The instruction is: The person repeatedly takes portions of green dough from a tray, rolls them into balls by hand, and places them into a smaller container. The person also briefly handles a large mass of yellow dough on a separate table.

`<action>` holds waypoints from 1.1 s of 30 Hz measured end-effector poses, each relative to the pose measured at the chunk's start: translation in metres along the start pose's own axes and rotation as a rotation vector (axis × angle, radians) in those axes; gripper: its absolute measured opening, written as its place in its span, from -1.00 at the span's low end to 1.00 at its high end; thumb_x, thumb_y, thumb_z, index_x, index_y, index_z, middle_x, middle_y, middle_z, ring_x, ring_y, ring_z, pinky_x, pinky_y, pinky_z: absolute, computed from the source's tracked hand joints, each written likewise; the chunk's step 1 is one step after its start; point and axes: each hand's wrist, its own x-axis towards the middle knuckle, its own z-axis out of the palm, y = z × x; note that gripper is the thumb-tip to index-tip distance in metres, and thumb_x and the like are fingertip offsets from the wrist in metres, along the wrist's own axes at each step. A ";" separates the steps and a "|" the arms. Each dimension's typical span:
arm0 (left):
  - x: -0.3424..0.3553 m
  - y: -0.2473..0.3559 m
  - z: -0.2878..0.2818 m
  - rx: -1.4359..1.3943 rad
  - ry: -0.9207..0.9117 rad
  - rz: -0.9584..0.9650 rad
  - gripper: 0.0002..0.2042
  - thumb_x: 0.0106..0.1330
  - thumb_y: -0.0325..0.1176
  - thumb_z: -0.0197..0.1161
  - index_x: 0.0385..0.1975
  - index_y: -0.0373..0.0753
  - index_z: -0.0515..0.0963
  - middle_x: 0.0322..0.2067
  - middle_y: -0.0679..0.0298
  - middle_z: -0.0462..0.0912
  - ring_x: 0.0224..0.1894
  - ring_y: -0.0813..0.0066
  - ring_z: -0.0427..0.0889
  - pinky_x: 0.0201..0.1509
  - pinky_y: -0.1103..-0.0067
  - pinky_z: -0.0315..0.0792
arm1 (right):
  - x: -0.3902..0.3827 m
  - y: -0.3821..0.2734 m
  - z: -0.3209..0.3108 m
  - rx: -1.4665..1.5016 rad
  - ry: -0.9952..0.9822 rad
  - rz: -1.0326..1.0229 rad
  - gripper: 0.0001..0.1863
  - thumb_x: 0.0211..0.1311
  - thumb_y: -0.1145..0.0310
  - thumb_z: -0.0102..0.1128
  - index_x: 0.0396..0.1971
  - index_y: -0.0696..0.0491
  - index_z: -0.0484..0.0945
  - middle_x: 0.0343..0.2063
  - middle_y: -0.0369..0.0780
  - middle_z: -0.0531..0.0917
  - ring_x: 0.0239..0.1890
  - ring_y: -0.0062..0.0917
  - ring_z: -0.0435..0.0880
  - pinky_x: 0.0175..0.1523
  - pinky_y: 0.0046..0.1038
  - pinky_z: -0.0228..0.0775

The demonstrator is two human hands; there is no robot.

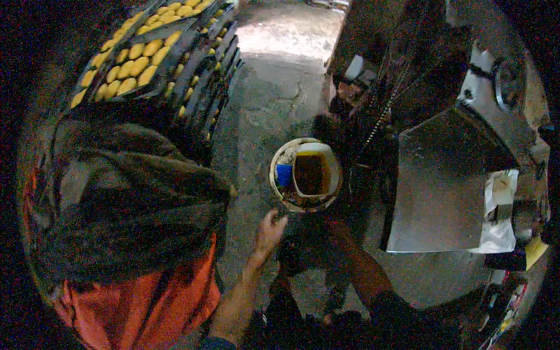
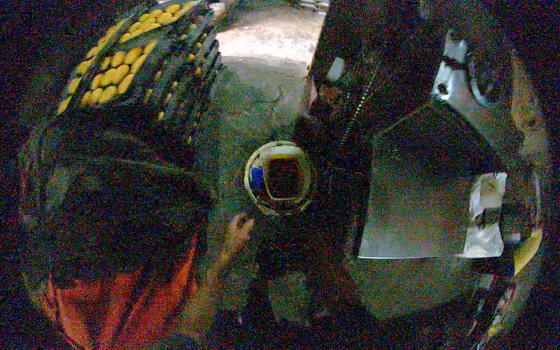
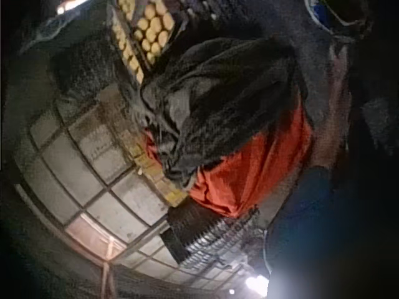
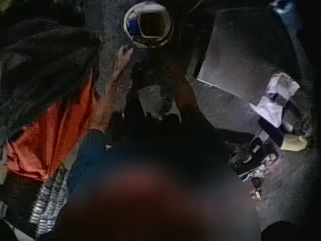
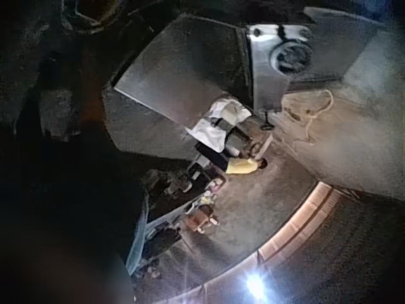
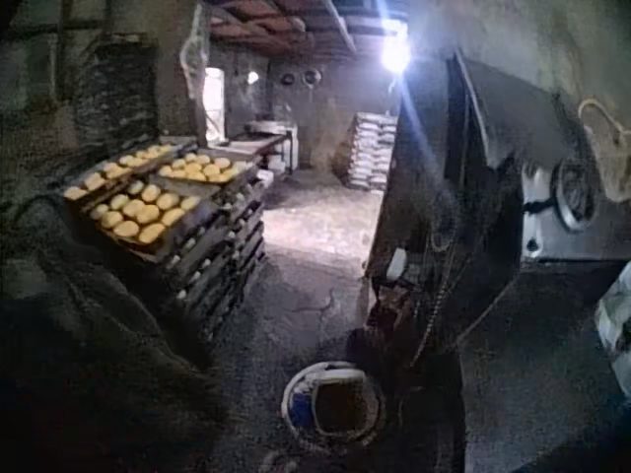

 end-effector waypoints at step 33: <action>0.091 0.006 0.100 0.601 -0.234 0.074 -0.45 0.11 -0.43 -0.03 0.20 -0.25 0.31 -0.03 -0.12 0.51 -0.05 -0.01 0.56 0.05 0.35 0.41 | 0.028 0.085 -0.074 0.548 -0.062 0.038 -0.64 0.26 0.17 0.08 -0.02 0.04 0.43 -0.24 -0.22 0.49 -0.29 -0.45 0.48 -0.23 -0.37 0.38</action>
